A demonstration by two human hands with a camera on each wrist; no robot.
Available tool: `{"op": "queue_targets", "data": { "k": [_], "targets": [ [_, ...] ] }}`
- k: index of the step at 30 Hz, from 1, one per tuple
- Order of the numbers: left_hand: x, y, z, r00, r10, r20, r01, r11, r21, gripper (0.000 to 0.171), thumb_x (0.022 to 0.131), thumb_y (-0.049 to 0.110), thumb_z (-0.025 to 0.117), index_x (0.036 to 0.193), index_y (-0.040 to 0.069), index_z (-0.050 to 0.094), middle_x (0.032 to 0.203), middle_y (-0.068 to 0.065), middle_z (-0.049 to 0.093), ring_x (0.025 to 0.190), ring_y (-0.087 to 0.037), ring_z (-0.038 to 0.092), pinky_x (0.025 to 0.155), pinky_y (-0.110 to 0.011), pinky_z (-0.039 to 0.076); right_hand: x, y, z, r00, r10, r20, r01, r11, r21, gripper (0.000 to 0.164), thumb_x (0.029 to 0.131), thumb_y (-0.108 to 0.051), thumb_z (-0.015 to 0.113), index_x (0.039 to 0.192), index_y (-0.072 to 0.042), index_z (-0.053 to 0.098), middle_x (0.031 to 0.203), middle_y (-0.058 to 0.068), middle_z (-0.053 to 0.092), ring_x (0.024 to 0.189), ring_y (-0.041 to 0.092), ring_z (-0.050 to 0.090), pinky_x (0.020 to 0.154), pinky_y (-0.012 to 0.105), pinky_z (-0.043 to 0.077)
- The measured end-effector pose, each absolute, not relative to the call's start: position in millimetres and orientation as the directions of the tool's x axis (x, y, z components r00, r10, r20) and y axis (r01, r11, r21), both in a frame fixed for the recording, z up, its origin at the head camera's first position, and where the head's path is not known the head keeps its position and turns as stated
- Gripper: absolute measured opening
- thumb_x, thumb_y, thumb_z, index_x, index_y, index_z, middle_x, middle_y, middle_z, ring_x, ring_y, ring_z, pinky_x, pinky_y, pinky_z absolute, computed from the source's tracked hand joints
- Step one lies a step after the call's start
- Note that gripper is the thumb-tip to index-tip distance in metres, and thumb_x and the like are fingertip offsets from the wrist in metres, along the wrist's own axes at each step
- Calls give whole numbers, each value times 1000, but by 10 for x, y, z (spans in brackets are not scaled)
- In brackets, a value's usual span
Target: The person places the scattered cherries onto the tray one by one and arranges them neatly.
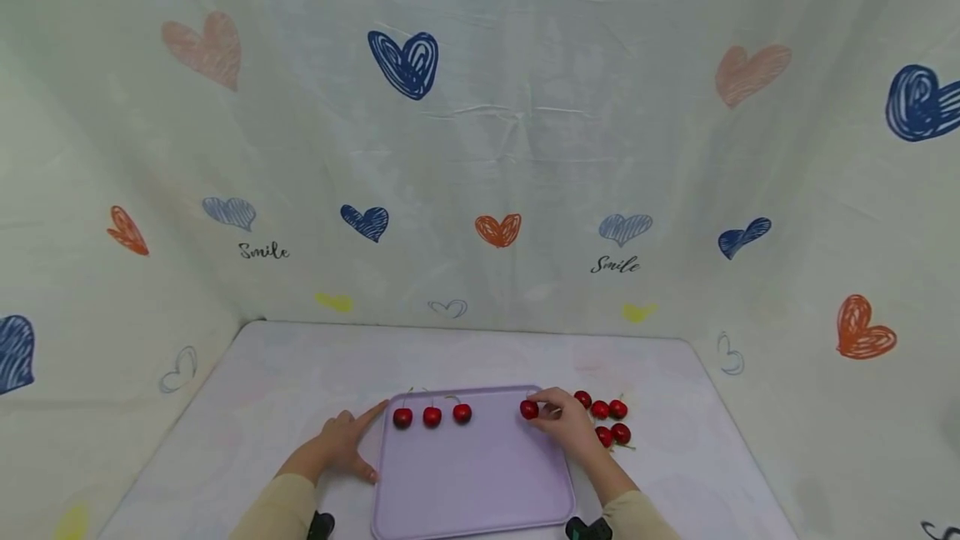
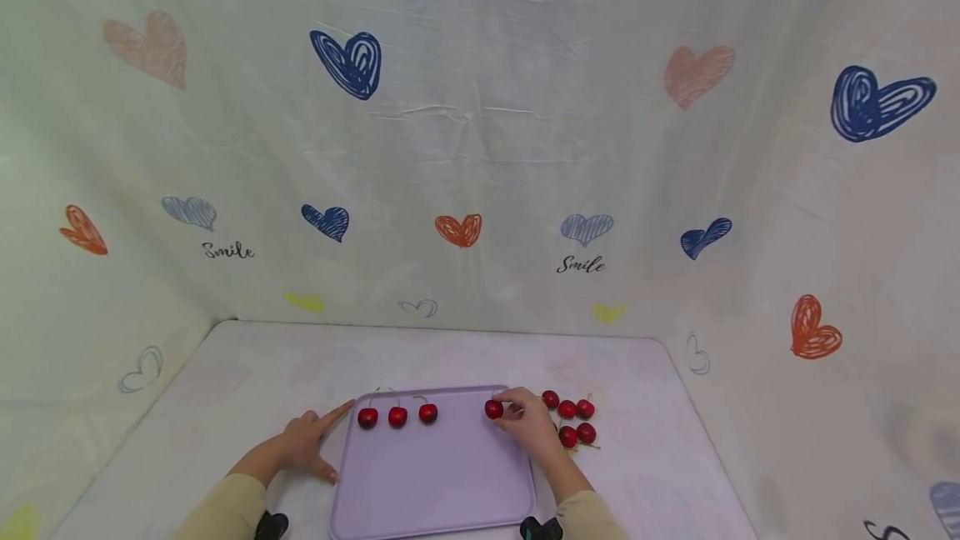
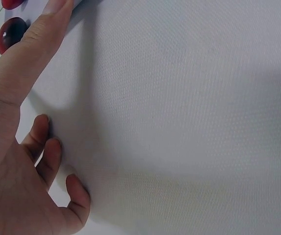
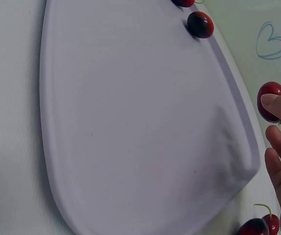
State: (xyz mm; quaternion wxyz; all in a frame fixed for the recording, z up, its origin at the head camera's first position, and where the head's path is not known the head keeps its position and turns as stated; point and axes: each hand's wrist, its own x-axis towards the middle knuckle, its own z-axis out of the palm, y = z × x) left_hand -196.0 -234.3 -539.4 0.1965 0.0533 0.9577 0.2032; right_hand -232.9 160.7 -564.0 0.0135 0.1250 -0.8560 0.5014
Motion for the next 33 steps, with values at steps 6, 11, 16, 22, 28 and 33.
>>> {"op": "queue_targets", "data": {
  "k": [6, 11, 16, 22, 28, 33],
  "targets": [
    [-1977, -2324, -5375, -913, 163, -374, 4, 920, 392, 109, 58, 36, 94, 149, 16, 38, 108, -20, 48, 95, -36, 49, 88, -64, 44, -2326, 1424, -5674, -953, -238, 190, -267, 355, -896, 30, 74, 1, 82, 103, -1, 73, 104, 12, 65, 75, 11, 62, 67, 25, 53],
    [-1998, -2315, -5359, -913, 159, -376, 6, 926, 378, 108, 58, 37, 93, 149, 17, 38, 109, -20, 49, 96, -37, 49, 88, -64, 44, -2370, 1300, -5741, -940, -263, 219, -299, 321, -899, 31, 75, 2, 81, 105, 2, 72, 105, 15, 63, 76, 12, 64, 67, 25, 54],
    [-2015, -2321, -5356, -914, 154, -375, 6, 930, 367, 109, 59, 37, 93, 150, 18, 38, 109, -20, 49, 97, -37, 50, 88, -64, 44, -2413, 1178, -5792, -933, -299, 198, -298, 339, -892, 31, 76, 2, 79, 107, 2, 71, 104, 15, 64, 78, 12, 64, 70, 25, 54],
    [-2031, -2329, -5370, -914, 156, -373, 7, 929, 370, 109, 59, 37, 93, 150, 18, 38, 108, -20, 49, 96, -37, 50, 88, -64, 44, -2439, 1065, -5800, -931, -314, 187, -308, 397, -864, 30, 77, 1, 79, 106, -3, 72, 104, 10, 64, 83, 15, 62, 71, 25, 53],
    [-2013, -2348, -5414, -914, 157, -374, 0, 922, 387, 108, 59, 35, 93, 149, 17, 38, 109, -20, 48, 96, -37, 49, 89, -64, 43, -2429, 1013, -5849, -931, -309, 194, -317, 420, -850, 27, 77, 1, 79, 103, -6, 72, 100, 4, 61, 82, 13, 56, 70, 25, 49],
    [-1978, -2351, -5430, -915, 165, -368, 1, 914, 406, 109, 57, 34, 94, 149, 16, 38, 107, -20, 47, 95, -37, 48, 88, -65, 43, -2416, 983, -5906, -938, -301, 172, -298, 447, -843, 27, 77, 0, 80, 102, -8, 72, 100, 2, 61, 82, 11, 54, 69, 25, 48]
  ]
}}
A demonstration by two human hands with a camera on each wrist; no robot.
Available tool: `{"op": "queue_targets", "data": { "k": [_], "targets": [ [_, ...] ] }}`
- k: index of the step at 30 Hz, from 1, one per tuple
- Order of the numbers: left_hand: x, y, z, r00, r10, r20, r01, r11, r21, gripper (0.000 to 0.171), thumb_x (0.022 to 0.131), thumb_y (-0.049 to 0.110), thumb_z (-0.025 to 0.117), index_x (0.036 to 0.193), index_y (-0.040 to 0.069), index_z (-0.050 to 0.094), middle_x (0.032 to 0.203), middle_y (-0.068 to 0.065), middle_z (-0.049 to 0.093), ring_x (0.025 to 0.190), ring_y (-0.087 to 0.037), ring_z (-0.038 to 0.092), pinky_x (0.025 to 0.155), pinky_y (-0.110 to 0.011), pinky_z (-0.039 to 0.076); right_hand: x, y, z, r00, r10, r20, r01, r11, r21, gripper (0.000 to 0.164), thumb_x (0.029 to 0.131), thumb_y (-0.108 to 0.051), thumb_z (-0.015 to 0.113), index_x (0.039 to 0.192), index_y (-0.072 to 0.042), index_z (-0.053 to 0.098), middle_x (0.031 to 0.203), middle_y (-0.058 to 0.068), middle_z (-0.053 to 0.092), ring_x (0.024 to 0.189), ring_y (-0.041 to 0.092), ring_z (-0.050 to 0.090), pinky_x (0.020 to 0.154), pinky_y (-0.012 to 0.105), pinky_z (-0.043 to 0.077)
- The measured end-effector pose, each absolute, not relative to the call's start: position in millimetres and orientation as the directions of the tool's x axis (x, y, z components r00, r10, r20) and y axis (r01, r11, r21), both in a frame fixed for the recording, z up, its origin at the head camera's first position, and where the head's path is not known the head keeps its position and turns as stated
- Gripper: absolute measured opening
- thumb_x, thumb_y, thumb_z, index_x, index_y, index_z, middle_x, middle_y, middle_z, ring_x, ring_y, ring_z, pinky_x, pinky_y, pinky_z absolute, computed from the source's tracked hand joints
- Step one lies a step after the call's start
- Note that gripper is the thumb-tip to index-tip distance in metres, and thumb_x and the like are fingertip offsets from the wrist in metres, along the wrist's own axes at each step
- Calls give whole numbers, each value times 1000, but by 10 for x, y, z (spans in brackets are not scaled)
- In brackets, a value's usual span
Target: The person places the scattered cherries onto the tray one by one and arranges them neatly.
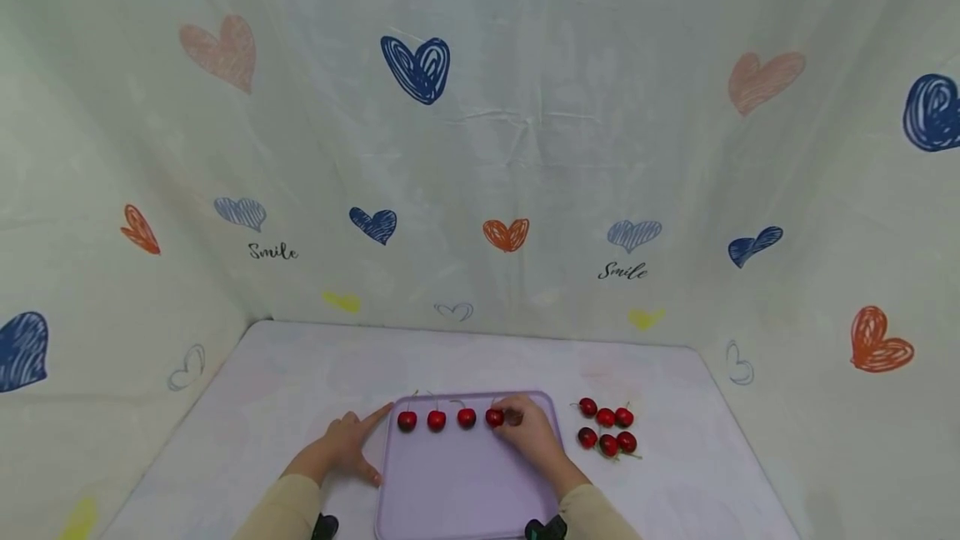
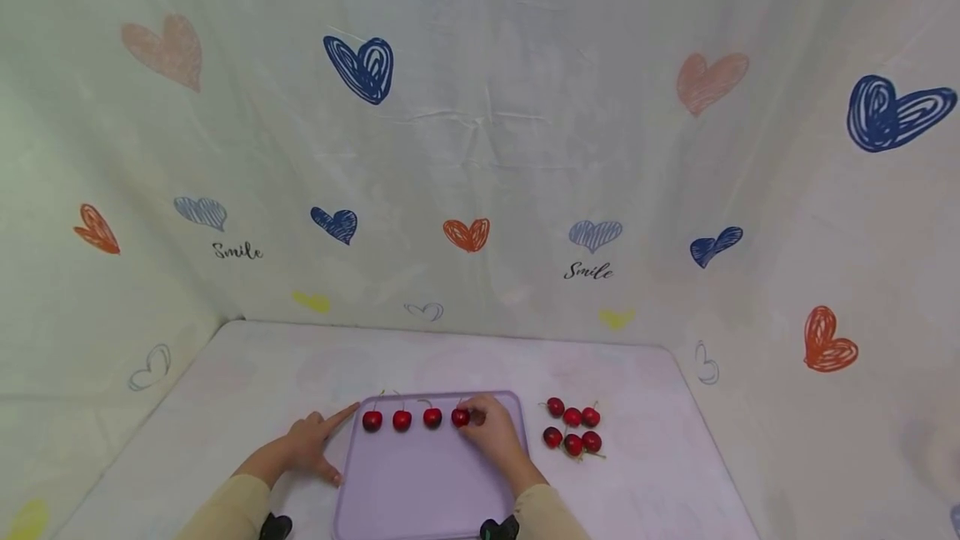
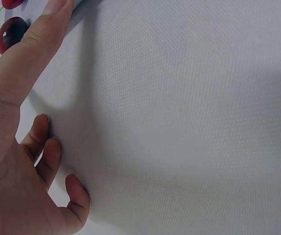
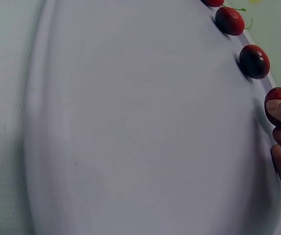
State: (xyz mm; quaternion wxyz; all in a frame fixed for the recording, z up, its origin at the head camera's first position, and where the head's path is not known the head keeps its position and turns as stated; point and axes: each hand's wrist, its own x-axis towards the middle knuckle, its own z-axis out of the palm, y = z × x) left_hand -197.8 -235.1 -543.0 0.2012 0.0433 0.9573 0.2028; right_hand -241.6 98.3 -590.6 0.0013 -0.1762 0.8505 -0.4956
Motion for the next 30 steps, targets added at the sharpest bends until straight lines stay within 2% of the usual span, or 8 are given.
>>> {"op": "queue_targets", "data": {
  "k": [12, 30],
  "targets": [
    [-1965, -2369, -5453, -909, 158, -386, -6, 920, 392, 109, 58, 36, 93, 150, 16, 37, 109, -20, 47, 97, -37, 48, 89, -64, 43, -2401, 923, -5914, -939, -288, 190, -305, 437, -846, 27, 76, 3, 79, 101, -4, 72, 101, 6, 62, 86, 18, 61, 70, 26, 50],
    [-1995, -2354, -5457, -912, 159, -379, 3, 925, 381, 110, 58, 35, 94, 150, 17, 37, 108, -20, 48, 96, -36, 48, 89, -63, 43, -2414, 900, -5867, -948, -281, 147, -270, 473, -839, 26, 77, -2, 80, 101, -8, 72, 98, 1, 62, 86, 17, 59, 69, 25, 47]
  ]
}}
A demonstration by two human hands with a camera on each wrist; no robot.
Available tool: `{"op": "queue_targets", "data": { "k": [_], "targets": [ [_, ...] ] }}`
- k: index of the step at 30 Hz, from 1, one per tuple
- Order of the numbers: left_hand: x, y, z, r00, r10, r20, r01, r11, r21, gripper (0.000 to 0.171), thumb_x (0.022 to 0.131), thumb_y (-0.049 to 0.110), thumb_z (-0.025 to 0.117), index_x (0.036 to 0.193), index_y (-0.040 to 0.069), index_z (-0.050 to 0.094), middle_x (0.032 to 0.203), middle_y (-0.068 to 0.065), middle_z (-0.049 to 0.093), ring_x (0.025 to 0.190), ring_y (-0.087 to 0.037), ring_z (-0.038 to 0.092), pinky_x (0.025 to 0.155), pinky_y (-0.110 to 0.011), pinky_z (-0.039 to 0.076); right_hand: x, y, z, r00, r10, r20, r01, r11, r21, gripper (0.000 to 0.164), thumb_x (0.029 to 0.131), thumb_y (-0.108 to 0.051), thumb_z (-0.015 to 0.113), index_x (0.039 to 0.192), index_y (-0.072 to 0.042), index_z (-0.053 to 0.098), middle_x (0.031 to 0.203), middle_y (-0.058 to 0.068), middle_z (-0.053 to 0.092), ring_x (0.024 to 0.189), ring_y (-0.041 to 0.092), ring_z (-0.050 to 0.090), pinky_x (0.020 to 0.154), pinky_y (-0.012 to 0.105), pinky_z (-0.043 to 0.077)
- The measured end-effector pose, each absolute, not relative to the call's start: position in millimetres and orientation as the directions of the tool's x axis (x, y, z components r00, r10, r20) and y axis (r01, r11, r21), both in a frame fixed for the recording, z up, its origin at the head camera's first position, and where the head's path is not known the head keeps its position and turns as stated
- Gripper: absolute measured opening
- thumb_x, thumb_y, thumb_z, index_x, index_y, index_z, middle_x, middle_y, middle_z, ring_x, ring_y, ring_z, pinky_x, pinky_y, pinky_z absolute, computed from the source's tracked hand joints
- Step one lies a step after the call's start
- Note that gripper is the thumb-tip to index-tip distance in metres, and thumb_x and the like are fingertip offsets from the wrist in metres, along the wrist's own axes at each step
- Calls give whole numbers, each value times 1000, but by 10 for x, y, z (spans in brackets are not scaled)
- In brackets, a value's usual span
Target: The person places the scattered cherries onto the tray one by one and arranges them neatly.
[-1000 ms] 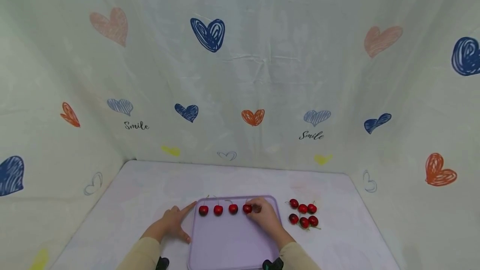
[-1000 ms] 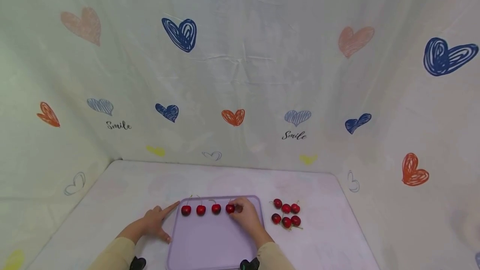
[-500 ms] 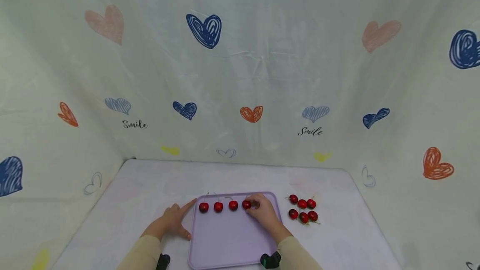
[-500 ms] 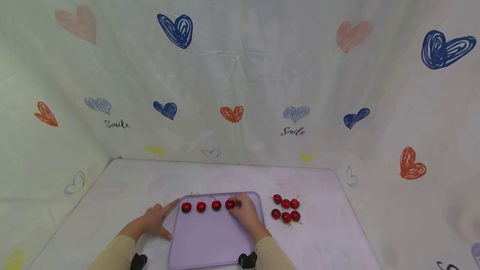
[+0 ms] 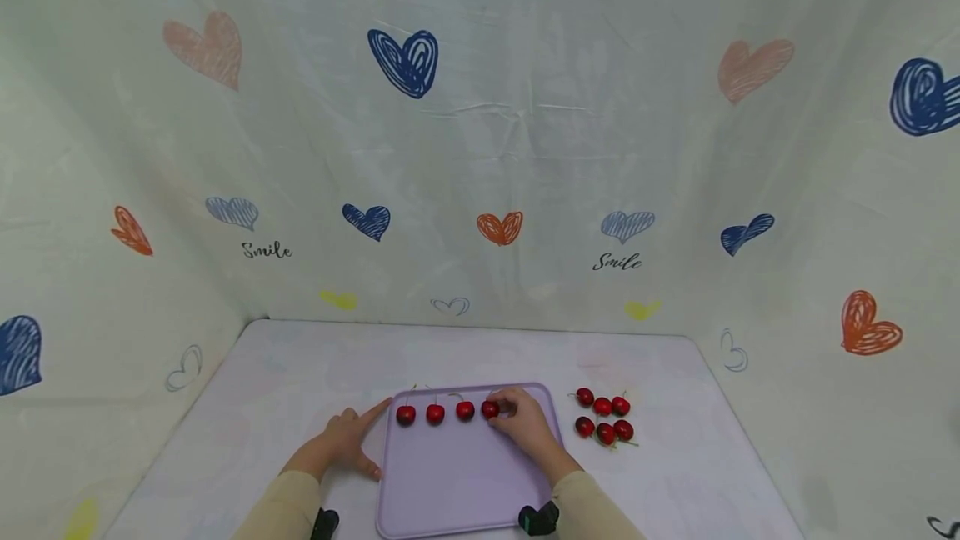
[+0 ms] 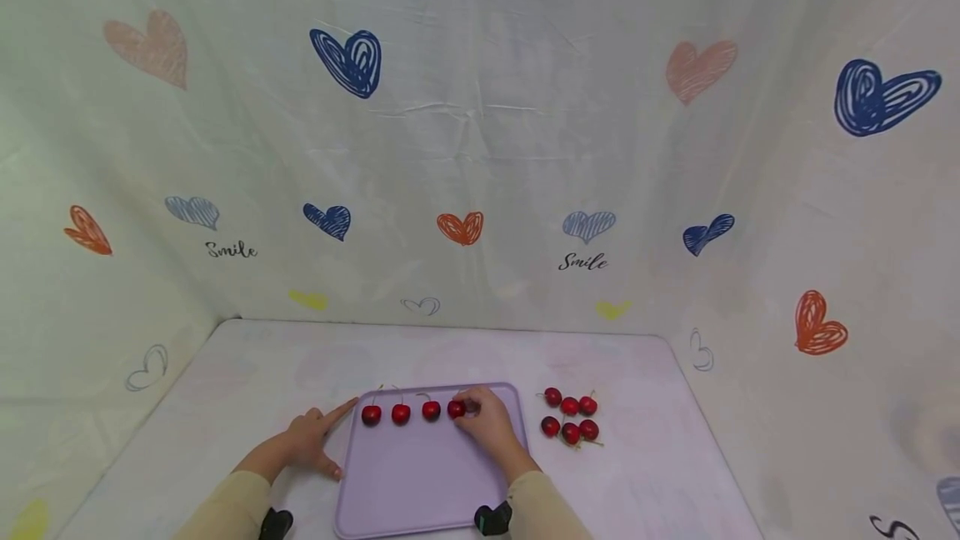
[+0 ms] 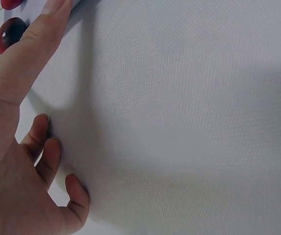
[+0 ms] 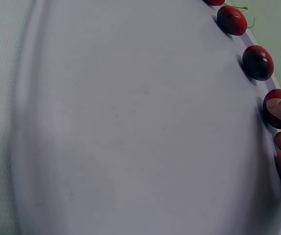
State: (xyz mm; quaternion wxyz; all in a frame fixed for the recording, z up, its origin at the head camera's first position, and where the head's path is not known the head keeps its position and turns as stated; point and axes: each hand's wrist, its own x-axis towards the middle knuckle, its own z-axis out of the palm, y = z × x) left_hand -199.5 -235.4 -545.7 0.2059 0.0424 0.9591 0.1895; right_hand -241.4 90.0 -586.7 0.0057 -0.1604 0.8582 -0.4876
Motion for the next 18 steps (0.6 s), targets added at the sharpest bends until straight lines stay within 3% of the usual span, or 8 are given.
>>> {"op": "queue_targets", "data": {
  "k": [18],
  "targets": [
    [-1979, -2353, -5443, -914, 165, -371, 13, 925, 380, 109, 58, 37, 94, 149, 16, 38, 107, -19, 48, 95, -36, 48, 89, -63, 44, -2406, 918, -5861, -949, -288, 130, -253, 447, -858, 27, 78, -3, 80, 103, -7, 72, 100, 3, 61, 90, 20, 59, 71, 26, 49]
  ]
}}
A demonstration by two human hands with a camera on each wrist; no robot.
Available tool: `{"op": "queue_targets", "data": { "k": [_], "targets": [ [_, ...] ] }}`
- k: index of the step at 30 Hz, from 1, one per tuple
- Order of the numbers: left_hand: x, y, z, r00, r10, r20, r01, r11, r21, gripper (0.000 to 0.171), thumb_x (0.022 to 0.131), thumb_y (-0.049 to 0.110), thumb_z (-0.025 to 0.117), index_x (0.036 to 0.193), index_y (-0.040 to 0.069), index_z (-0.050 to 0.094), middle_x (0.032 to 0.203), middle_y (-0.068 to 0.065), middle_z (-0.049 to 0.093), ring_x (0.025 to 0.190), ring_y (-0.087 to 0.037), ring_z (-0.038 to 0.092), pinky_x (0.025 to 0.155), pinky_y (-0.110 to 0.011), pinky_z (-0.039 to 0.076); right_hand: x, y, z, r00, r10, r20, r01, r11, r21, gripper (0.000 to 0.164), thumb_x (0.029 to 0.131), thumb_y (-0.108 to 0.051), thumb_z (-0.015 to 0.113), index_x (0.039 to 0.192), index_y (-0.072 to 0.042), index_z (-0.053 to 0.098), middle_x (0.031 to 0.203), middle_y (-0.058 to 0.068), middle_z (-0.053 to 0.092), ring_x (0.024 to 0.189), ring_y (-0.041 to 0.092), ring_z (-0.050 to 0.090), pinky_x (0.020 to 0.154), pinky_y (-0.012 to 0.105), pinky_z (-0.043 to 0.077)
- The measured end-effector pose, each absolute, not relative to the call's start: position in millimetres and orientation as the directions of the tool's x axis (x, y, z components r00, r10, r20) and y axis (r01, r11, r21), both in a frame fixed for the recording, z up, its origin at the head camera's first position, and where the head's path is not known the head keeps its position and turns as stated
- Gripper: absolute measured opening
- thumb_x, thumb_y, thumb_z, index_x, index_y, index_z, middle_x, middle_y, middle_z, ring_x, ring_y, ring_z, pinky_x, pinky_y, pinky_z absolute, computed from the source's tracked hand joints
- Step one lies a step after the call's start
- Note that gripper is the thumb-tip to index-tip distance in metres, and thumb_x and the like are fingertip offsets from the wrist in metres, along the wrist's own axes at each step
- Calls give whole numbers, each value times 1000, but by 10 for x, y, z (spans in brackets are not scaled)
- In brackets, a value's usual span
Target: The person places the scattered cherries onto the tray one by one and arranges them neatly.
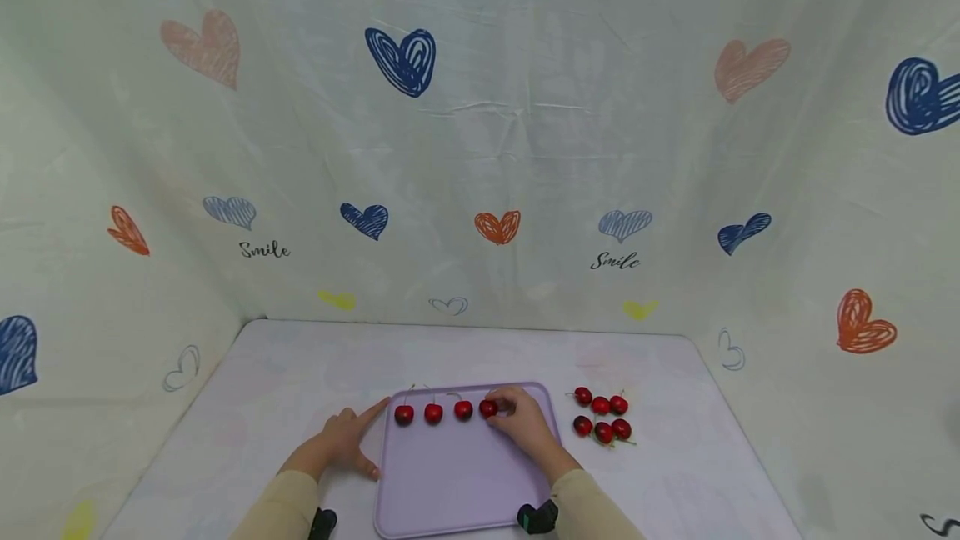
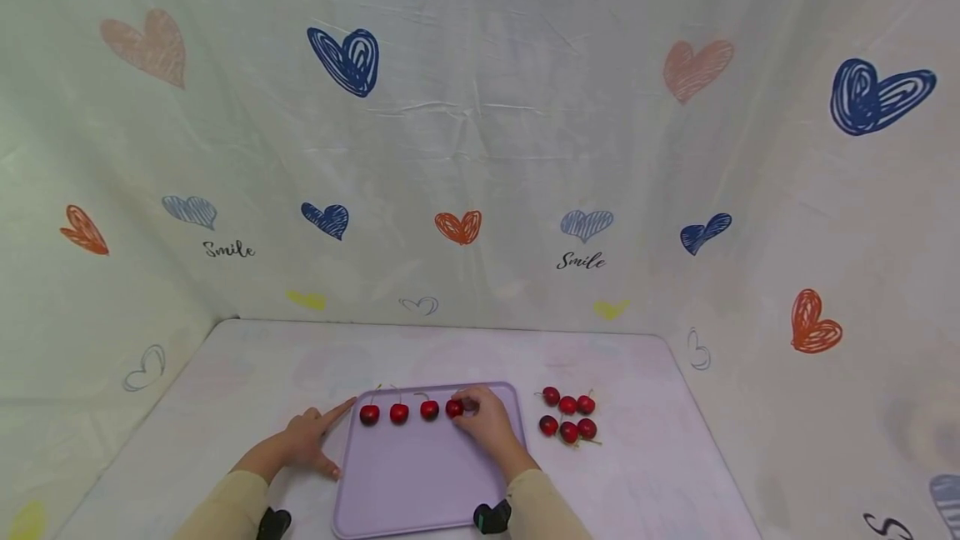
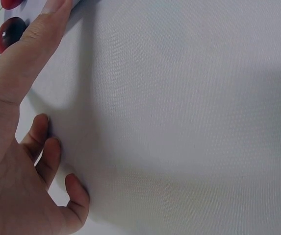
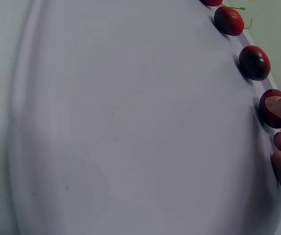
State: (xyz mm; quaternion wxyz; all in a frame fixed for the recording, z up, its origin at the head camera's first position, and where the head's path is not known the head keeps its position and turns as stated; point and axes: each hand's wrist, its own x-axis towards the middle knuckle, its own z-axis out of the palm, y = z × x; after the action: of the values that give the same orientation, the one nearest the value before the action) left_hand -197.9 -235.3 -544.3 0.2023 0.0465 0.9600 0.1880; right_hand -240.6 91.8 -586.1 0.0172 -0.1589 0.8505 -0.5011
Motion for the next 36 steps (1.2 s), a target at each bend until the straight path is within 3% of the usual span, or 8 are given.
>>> {"op": "queue_targets", "data": {
  "k": [6, 27, 36],
  "targets": [
    [-1990, -2371, -5472, -915, 164, -368, 12, 924, 383, 110, 57, 36, 94, 150, 17, 37, 105, -18, 48, 93, -34, 47, 88, -61, 44, -2401, 984, -5848, -949, -285, 138, -256, 434, -864, 28, 79, -4, 79, 105, -9, 72, 107, 4, 62, 94, 21, 58, 77, 30, 50],
    [-1942, -2365, -5382, -921, 193, -340, 44, 915, 402, 109, 58, 36, 93, 149, 15, 38, 103, -18, 47, 91, -34, 47, 88, -61, 44, -2237, 1522, -5699, -986, -133, 101, -152, 463, -873, 31, 78, -6, 80, 107, -8, 72, 102, 9, 64, 91, 21, 57, 75, 30, 52],
    [-1949, -2357, -5409, -923, 178, -342, 31, 918, 396, 109, 58, 37, 94, 150, 16, 38, 105, -18, 48, 93, -34, 47, 88, -61, 44, -2104, 1755, -5659, -994, -59, 95, -112, 477, -872, 31, 75, -2, 82, 103, -10, 74, 100, 1, 66, 87, 17, 58, 73, 25, 51]
  ]
}}
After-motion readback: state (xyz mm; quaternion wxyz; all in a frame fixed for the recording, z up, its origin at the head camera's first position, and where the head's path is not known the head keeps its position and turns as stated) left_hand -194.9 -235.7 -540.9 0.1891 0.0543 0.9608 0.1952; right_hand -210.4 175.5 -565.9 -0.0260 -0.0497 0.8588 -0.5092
